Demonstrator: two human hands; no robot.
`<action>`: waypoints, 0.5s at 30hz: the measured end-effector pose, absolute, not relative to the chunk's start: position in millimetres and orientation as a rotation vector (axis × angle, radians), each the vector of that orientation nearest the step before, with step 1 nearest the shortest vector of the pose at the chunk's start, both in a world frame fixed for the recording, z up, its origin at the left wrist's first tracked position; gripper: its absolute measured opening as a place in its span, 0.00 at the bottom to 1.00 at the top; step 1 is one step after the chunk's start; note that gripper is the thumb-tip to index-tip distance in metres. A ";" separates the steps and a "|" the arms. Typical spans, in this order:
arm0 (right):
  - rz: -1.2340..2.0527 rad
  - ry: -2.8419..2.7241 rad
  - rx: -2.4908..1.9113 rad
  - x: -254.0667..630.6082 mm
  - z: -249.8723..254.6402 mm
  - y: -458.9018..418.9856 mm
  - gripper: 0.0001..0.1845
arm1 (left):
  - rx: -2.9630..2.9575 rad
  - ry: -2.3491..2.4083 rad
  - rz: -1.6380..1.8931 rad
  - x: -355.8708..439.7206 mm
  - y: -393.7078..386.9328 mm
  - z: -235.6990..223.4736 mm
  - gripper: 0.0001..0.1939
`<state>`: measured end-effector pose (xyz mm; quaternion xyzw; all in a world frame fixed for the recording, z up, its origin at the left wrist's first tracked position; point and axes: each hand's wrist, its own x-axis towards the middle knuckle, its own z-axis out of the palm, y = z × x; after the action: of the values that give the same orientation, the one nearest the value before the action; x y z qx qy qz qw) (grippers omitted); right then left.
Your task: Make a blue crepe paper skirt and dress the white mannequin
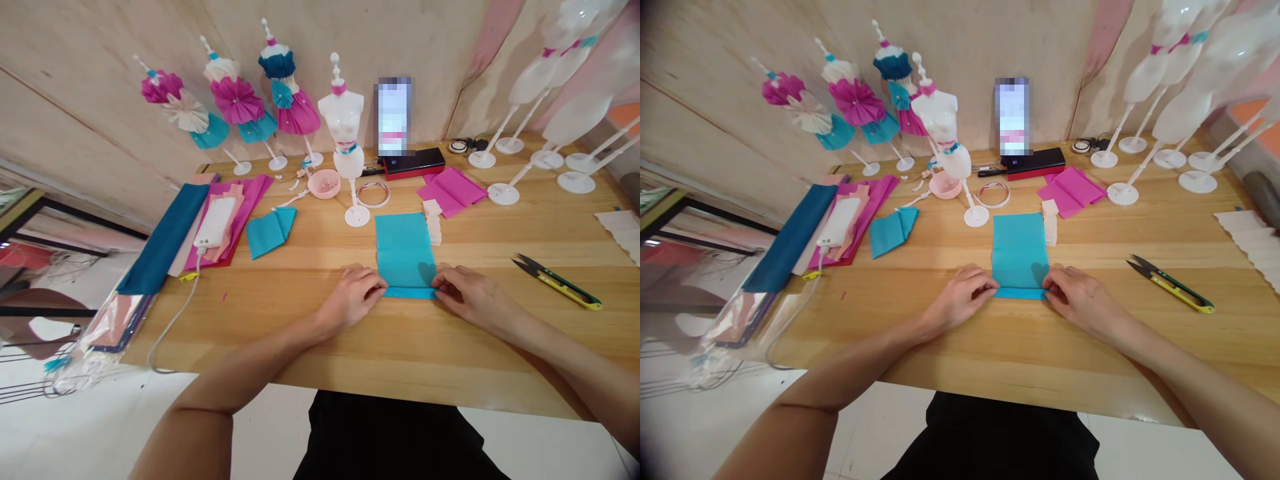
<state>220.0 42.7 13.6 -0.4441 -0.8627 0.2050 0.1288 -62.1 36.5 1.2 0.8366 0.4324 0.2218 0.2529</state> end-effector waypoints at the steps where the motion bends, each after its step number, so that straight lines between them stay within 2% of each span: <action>1: 0.592 -2.505 -1.306 219.8 13.1 42.8 0.02 | 2.278 1.185 0.588 -61.3 36.3 2.4 0.08; 9: 0.502 -2.560 -1.320 220.5 12.5 42.8 0.03 | 2.336 1.247 0.481 -58.6 35.0 7.8 0.05; 15: 0.467 -2.598 -1.290 223.2 12.5 41.6 0.03 | 2.331 1.271 0.444 -61.0 34.7 6.3 0.07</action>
<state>223.2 41.6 12.5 -0.4369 -0.8797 0.1582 0.1014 -61.0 34.7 6.3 0.8441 0.4604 0.1609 0.2229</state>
